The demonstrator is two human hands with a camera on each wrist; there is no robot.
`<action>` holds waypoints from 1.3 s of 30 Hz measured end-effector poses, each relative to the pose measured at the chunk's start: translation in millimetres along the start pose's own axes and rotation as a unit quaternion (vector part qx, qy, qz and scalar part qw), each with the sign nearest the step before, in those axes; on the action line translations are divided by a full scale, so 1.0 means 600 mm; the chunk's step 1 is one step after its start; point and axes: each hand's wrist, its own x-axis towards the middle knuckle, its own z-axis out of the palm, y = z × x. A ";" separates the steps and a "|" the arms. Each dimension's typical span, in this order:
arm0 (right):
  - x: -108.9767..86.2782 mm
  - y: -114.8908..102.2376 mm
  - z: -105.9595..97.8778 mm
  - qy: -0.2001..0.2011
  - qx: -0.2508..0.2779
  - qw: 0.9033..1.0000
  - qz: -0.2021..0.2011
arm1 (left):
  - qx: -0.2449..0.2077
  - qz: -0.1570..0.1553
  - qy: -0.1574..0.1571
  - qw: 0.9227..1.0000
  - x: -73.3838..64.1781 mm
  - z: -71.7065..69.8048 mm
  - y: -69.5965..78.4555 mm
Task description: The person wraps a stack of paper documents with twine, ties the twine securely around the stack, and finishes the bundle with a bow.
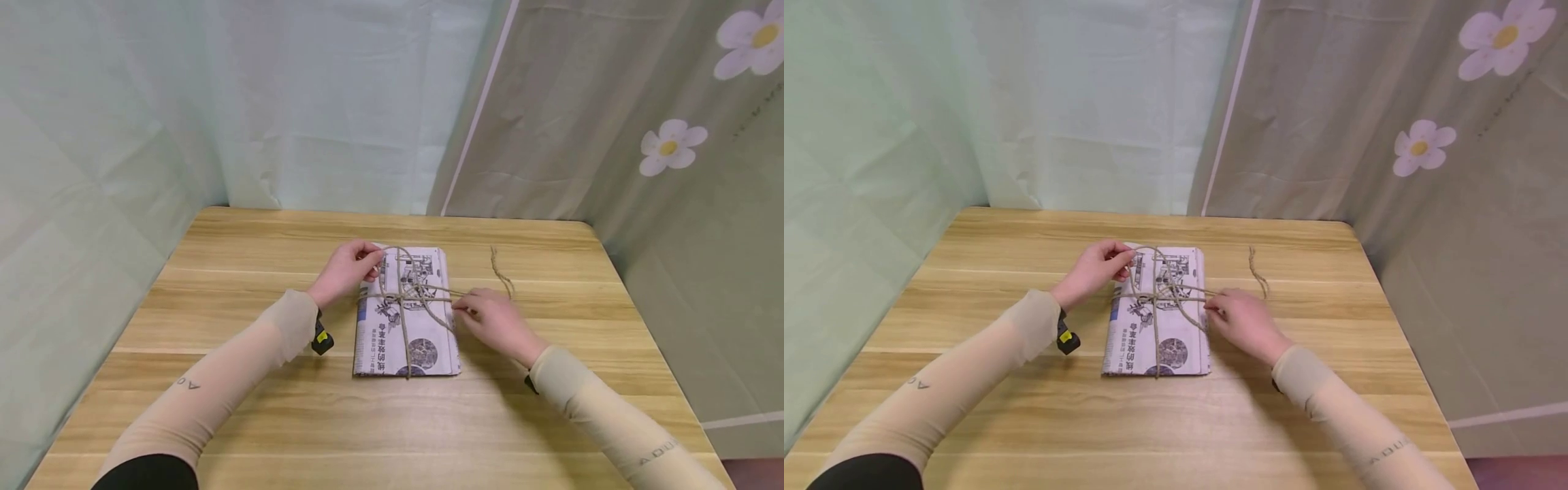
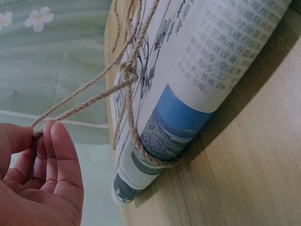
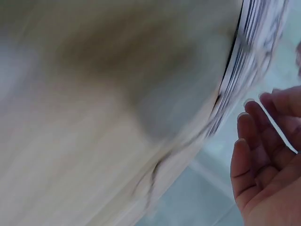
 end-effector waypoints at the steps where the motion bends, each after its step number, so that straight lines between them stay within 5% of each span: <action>1: 0.000 0.010 -0.008 0.001 0.006 1.000 0.029 | 0.002 0.001 0.000 1.000 0.000 0.000 -0.001; 6: -0.005 0.080 -0.052 0.024 0.020 0.986 0.165 | 0.009 0.010 0.004 1.000 0.000 -0.001 -0.002; 10: -0.014 0.126 -0.078 -0.021 0.038 0.965 0.260 | 0.010 0.013 0.003 1.000 -0.001 0.000 -0.004; 14: -0.013 0.148 -0.082 -0.101 0.110 0.940 0.307 | 0.013 0.014 0.003 1.000 -0.005 0.000 -0.003; 17: -0.003 0.149 -0.082 -0.092 0.171 0.928 0.319 | 0.012 0.015 -0.002 1.000 -0.007 0.002 0.000; 22: 0.042 0.135 -0.099 0.008 0.227 0.930 0.290 | 0.014 0.020 -0.011 1.000 -0.011 0.006 0.004; 27: 0.122 0.095 -0.118 0.056 0.253 0.939 0.225 | 0.032 0.027 -0.014 0.999 -0.014 0.010 0.005; 34: 0.249 -0.001 -0.109 0.032 0.246 0.956 0.154 | 0.030 0.044 -0.019 0.998 -0.014 0.020 0.005; 39: 0.289 -0.047 -0.089 -0.018 0.268 0.957 0.114 | 0.016 0.046 -0.034 0.998 -0.013 0.035 0.005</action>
